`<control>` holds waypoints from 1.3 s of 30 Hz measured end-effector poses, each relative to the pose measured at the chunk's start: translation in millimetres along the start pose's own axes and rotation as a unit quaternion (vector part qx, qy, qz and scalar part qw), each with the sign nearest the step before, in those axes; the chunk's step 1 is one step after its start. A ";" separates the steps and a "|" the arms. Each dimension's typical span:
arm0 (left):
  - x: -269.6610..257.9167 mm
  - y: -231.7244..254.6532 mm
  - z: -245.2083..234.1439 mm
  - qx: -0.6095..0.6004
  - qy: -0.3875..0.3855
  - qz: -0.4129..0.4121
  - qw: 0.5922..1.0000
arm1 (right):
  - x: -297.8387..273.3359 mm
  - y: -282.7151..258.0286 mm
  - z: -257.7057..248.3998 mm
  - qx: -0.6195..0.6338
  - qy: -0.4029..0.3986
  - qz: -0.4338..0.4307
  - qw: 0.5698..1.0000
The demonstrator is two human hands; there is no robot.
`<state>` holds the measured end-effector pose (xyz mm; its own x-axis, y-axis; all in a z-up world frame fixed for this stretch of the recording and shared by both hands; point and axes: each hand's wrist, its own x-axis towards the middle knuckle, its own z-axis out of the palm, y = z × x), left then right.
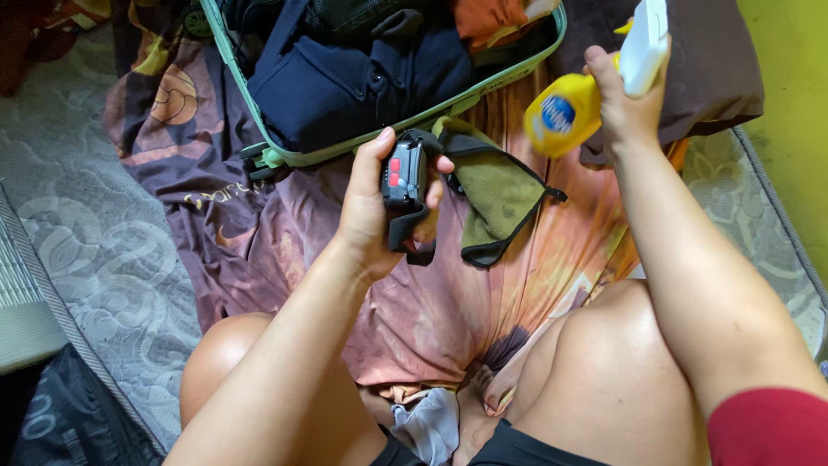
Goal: The person wipes a small electronic device using a cloth and a spray bottle, then packs the device and cleaning materials into a suitcase along with clothes and other items.
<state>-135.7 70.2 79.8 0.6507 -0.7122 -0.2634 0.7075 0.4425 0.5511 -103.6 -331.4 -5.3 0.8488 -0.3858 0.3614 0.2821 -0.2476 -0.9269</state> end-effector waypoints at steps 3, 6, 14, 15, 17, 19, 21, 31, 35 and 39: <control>-7.1 0.7 2.4 0.016 0.009 0.012 1.000 | 20.5 60.3 -21.2 -0.081 0.020 -0.057 0.995; -15.4 1.7 4.9 0.019 0.016 0.012 1.000 | 14.5 89.2 -36.8 -0.090 0.046 0.038 0.994; -9.1 1.3 7.8 0.016 0.029 0.032 0.999 | -24.6 40.4 -50.8 -0.511 -0.284 0.382 0.716; -7.5 0.8 8.1 0.025 0.030 0.035 0.999 | -37.2 34.3 -33.0 -0.504 -0.305 0.336 0.735; -4.6 -0.8 9.2 0.036 0.031 0.039 0.998 | -55.3 27.3 12.1 -0.548 -0.358 0.278 0.703; -1.5 -2.3 10.5 0.042 0.039 0.055 0.997 | -63.8 17.3 36.7 -0.595 -0.386 0.266 0.653; 0.4 -4.7 10.7 0.037 0.035 0.062 0.997 | -77.5 14.1 53.9 -0.639 -0.386 0.074 0.661; -1.0 2.4 8.4 0.031 0.052 0.098 0.993 | -44.4 -153.2 13.4 -0.515 -0.102 -0.263 0.810; 3.6 -2.0 9.4 0.057 0.065 0.151 0.985 | -65.7 -208.8 55.3 -0.366 -0.115 -0.311 0.870; 11.3 -16.0 7.9 0.024 0.086 0.152 0.984 | -79.1 -235.0 91.2 -0.255 -0.183 -0.430 0.847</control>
<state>-141.9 50.8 74.3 0.8704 -0.4464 -0.2078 0.4615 0.5924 0.6604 -196.3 -161.7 174.7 0.5360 0.4096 0.7382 0.7156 -0.6844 -0.1398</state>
